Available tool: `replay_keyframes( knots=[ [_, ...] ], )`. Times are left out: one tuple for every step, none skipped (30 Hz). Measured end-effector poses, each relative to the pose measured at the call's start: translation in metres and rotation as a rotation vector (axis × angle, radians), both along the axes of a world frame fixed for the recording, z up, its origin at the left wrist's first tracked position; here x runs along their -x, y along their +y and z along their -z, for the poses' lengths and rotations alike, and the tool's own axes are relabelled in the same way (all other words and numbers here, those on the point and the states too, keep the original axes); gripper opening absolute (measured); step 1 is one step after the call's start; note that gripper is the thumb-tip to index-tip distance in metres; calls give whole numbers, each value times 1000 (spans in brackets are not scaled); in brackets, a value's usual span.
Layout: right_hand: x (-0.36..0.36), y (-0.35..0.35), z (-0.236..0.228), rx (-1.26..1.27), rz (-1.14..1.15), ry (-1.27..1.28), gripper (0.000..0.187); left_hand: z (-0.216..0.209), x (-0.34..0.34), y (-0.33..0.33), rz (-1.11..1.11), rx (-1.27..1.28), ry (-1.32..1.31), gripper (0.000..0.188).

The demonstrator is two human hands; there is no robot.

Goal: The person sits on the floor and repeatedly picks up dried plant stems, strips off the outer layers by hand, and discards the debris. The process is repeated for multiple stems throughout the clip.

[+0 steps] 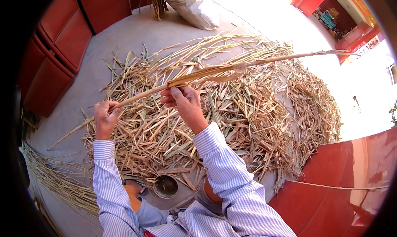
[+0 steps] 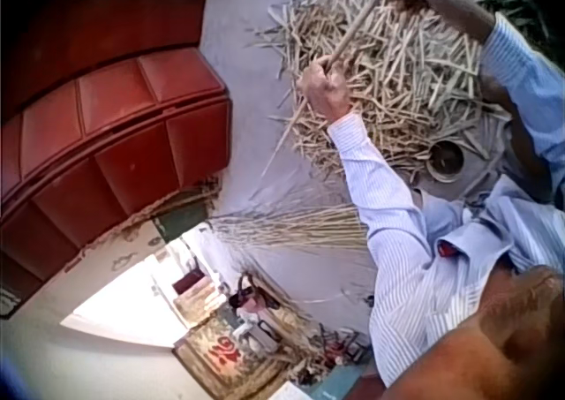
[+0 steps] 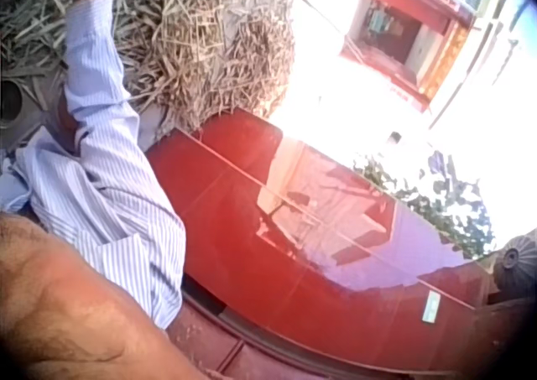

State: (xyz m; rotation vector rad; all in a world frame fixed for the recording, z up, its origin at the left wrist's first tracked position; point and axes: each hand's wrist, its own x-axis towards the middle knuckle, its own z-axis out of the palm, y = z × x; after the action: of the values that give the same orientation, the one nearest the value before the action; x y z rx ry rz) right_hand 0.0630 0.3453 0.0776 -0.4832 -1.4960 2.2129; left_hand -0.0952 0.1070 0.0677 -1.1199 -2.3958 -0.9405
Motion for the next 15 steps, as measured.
replay_keyframes(
  knots=[
    [-1, 0, -1, 3, 3, -22, 26, 3, 0, 1, -2, -3, -7, 22],
    [-1, -2, -3, 10, 2, -43, 26, 5, 0, 0, 0, -22, -85, 23],
    [0, -4, -6, 18, 1, -64, 26, 7, 1, -1, 1, -41, -162, 25],
    [1, -8, -11, 58, 19, -84, 25, 9, 1, -2, 2, -60, -240, 26],
    [0, -6, -8, 20, 21, -86, 26, 9, 0, 0, 11, -68, -251, 27],
    [1, -4, -4, -18, 22, -87, 27, 9, 0, 1, 19, -76, -263, 28],
    [0, -2, -2, -56, 23, -88, 28, 8, -1, 3, 28, -84, -274, 30],
    [3, -7, -5, -34, 88, -58, 24, 9, -1, 3, 32, -102, -297, 31],
    [3, -7, -3, 32, 79, -11, 23, 9, -2, 5, 37, -121, -320, 32],
    [3, -6, -2, 98, 70, 35, 22, 9, -2, 6, 41, -140, -343, 33],
    [3, -7, -2, 166, 59, 81, 21, 7, -4, 7, 43, -155, -373, 33],
    [5, -9, -1, 285, 66, 106, 20, 2, -6, 8, 45, -171, -402, 34],
    [6, -9, -2, 388, 59, 133, 19, 1, -6, 10, 46, -186, -432, 34],
    [6, -12, -4, 495, 53, 158, 18, 1, -4, 11, 66, -174, -294, 33],
    [7, -13, -4, 602, 46, 183, 18, 0, -6, 13, 64, -175, -311, 33]
  ],
)
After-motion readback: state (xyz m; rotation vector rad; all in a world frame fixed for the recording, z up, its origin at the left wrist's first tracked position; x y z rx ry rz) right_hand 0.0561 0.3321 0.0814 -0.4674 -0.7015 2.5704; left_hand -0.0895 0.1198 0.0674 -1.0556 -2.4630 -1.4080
